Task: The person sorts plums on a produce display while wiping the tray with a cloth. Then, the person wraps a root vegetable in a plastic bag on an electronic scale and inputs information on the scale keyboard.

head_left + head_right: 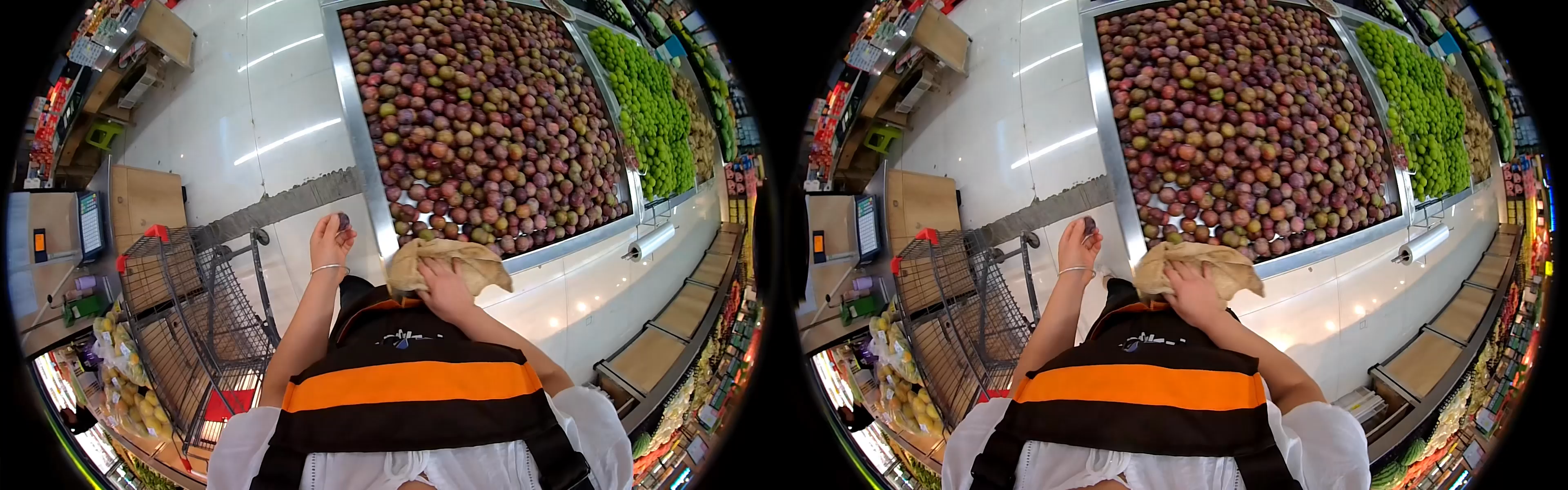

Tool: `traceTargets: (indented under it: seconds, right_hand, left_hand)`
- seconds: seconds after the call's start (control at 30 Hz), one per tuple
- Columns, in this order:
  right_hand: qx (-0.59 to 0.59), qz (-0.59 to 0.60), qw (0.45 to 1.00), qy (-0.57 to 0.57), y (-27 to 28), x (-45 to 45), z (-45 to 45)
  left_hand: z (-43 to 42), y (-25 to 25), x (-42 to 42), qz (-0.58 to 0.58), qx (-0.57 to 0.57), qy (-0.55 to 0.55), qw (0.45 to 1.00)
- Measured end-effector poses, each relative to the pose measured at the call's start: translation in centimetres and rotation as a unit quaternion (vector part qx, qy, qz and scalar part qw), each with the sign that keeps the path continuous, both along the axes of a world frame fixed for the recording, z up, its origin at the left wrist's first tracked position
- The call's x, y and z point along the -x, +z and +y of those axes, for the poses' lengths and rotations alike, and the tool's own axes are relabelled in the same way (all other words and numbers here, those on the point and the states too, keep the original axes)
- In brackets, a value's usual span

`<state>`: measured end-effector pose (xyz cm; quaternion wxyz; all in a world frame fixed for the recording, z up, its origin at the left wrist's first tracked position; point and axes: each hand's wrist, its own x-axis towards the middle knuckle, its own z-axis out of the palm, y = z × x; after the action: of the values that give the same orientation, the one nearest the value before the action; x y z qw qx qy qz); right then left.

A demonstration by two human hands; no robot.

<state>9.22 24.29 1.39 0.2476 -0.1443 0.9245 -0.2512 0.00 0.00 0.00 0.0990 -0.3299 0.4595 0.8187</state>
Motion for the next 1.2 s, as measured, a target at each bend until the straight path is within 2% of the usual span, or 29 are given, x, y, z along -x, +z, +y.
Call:
traceTargets:
  seconds: [0.07, 0.1, 0.17, 0.2, 0.23, 0.27, 0.3, 0.33, 0.37, 0.4, 0.43, 0.53, 0.6, 0.63, 0.7, 0.73, 0.77, 0.83, 0.97, 1.03, 1.1, 1.17, 1.2]
  right_hand:
    - [-0.045, 0.072, 0.995, -0.052, -0.3, -1.2, 1.8]
    - [-0.105, 0.095, 0.989, -0.049, -1.1, 1.3, -1.3]
    - [-0.159, 0.147, 0.969, -0.122, -1.6, 0.7, -2.2]
    - [-0.079, 0.181, 0.962, -0.191, -2.6, 1.4, -5.3]
    - [-0.034, 0.219, 0.942, -0.251, -3.1, 2.6, -5.1]
    - [-0.116, 0.195, 0.937, -0.266, -2.8, 3.3, -4.7]
    - [-0.12, 0.233, 0.927, -0.27, -2.7, 4.3, -4.7]
    - [-0.071, 0.236, 0.925, -0.29, -3.7, 5.2, -4.1]
    - [0.02, 0.232, 0.901, -0.366, -2.9, 5.8, -4.2]
    - [-0.005, 0.231, 0.865, -0.445, -2.7, 6.6, -3.7]
    - [0.019, 0.225, 0.84, -0.494, -1.5, 7.3, -2.9]
    - [0.054, 0.283, 0.841, -0.458, 3.4, 7.1, -2.8]
    - [-0.023, 0.115, 0.937, -0.33, 5.6, 3.7, -4.5]
    - [-0.157, 0.165, 0.945, -0.234, 4.0, 1.1, -5.0]
    - [-0.076, 0.037, 0.971, -0.224, 2.7, -1.4, -7.7]
    - [-0.16, 0.042, 0.96, -0.226, 2.8, -1.8, -9.6]
    - [-0.141, 0.066, 0.954, -0.256, 2.6, -1.3, -10.7]
    - [-0.108, 0.026, 0.94, -0.321, 2.0, 0.1, -10.9]
    - [-0.048, 0.084, 0.939, -0.329, 0.0, 0.3, -10.5]
    - [-0.063, 0.084, 0.945, -0.31, -0.6, 0.9, -10.1]
    - [-0.044, 0.076, 0.933, -0.348, -1.3, 2.4, -10.9]
    - [-0.069, 0.112, 0.921, -0.367, -0.8, 3.4, -11.2]
    - [-0.096, 0.066, 0.903, -0.413, 0.1, 5.0, -11.8]
  left_hand:
    - [-0.5, 0.5, -1.5, -0.043, 0.011, 0.015, 0.999]
    - [-4.8, -3.0, 0.7, -0.023, -0.052, 0.012, 0.998]
    - [-8.9, -5.2, -0.7, -0.034, -0.065, 0.02, 0.997]
    - [-14.6, -3.7, -1.0, -0.027, -0.029, 0.029, 0.999]
    - [-16.9, -4.4, -1.2, -0.021, -0.024, 0.038, 0.999]
    - [-18.4, -5.0, -1.4, -0.028, -0.028, 0.049, 0.998]
    - [-20.6, -4.6, -1.3, -0.032, -0.02, 0.059, 0.998]
    - [-22.8, -3.8, -1.0, -0.044, -0.023, 0.075, 0.996]
    - [-24.1, -3.4, -0.8, -0.058, -0.029, 0.091, 0.994]
    - [-25.1, -3.3, -0.7, -0.062, -0.037, 0.097, 0.993]
    - [-25.8, -3.2, -0.3, -0.063, -0.039, 0.09, 0.993]
    - [-26.5, -3.7, 1.2, -0.076, -0.062, 0.088, 0.991]
    - [-25.9, -4.2, 2.0, -0.081, -0.076, 0.052, 0.992]
    - [-25.6, -4.5, 2.8, -0.079, -0.081, 0.032, 0.993]
    - [-24.7, -4.7, 4.7, -0.083, -0.078, 0.004, 0.993]
    - [-23.7, -3.9, 5.6, -0.092, -0.089, -0.013, 0.992]
    - [-23.2, -3.2, 7.0, -0.096, -0.095, -0.03, 0.99]
    - [-22.3, -2.6, 10.0, -0.104, -0.095, -0.059, 0.988]
    - [-19.4, -0.4, 16.1, -0.125, -0.014, -0.132, 0.983]
    - [-17.0, 1.5, 19.3, -0.089, 0.072, -0.269, 0.956]
    - [-14.7, 2.8, 22.4, -0.062, 0.09, -0.321, 0.941]
    - [-11.2, 3.2, 24.5, 0.002, 0.101, -0.418, 0.903]
    - [-9.6, 3.4, 25.7, -0.006, 0.108, -0.446, 0.889]
